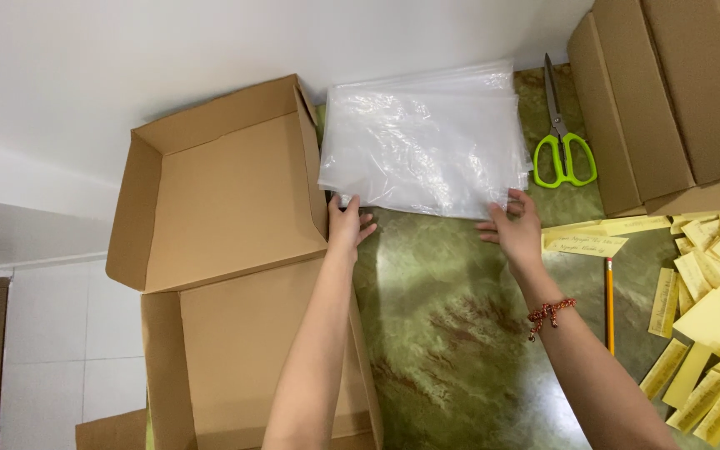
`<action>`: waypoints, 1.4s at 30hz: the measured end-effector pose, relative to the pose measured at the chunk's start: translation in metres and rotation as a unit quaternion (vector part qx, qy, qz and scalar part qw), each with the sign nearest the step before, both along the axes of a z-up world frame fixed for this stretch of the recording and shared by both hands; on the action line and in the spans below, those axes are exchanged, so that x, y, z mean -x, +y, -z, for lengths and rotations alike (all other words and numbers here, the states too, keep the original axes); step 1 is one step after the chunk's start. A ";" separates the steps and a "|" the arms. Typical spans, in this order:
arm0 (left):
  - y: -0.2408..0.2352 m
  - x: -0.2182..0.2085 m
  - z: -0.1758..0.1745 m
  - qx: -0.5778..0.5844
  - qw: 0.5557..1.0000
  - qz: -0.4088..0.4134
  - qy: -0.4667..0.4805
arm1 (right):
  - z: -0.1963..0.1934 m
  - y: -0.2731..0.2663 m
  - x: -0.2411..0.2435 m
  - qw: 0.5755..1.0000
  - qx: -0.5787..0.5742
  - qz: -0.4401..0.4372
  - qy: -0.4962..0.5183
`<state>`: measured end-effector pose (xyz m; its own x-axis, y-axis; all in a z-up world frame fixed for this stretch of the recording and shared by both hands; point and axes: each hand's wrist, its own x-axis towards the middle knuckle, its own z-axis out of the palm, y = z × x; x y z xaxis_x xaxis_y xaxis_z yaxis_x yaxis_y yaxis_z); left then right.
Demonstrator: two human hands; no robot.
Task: The person unties a ribbon from a cardboard box, opens it, and removes a yellow shirt wrapped in plastic. They unwrap the shirt, place it on a hanger, and hang it on a clothing rack. The person then folds the plastic wrap and places it on the table.
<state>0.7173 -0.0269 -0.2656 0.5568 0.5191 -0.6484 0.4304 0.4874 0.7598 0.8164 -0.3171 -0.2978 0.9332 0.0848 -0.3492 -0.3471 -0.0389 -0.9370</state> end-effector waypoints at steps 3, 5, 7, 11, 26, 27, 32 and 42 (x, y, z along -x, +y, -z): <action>-0.005 -0.001 0.012 0.037 0.999 -0.024 0.022 | 0.002 0.000 -0.006 0.998 -0.043 0.001 0.037; -0.010 -0.004 0.005 0.059 0.998 -0.007 0.022 | 0.024 -0.010 -0.030 0.999 -0.037 0.011 0.016; -0.014 -0.005 0.002 0.081 0.996 0.008 0.024 | 0.036 -0.015 -0.054 0.999 -0.029 0.020 -0.004; -0.017 -0.010 0.015 0.092 0.996 0.022 0.007 | 0.041 -0.022 -0.085 0.998 -0.007 0.046 -0.047; -0.009 -0.022 0.050 0.020 0.997 0.048 0.053 | -0.062 -0.007 -0.053 0.971 -0.106 -0.048 0.209; -0.005 -0.023 0.057 0.008 0.998 0.035 0.055 | -0.065 -0.008 -0.062 0.972 -0.101 -0.050 0.205; -0.006 -0.025 0.061 -0.002 0.999 0.012 0.044 | -0.019 -0.024 -0.095 0.981 0.003 -0.119 0.152; -0.006 -0.035 0.072 -0.029 0.999 0.006 0.011 | -0.041 0.005 -0.066 0.964 -0.091 -0.123 0.218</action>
<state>0.7527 -0.0328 -0.3376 0.5486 0.5496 -0.6301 0.4536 0.4374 0.7765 0.8825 -0.3121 -0.2571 0.6447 0.3822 -0.6620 -0.7107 -0.0192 -0.7032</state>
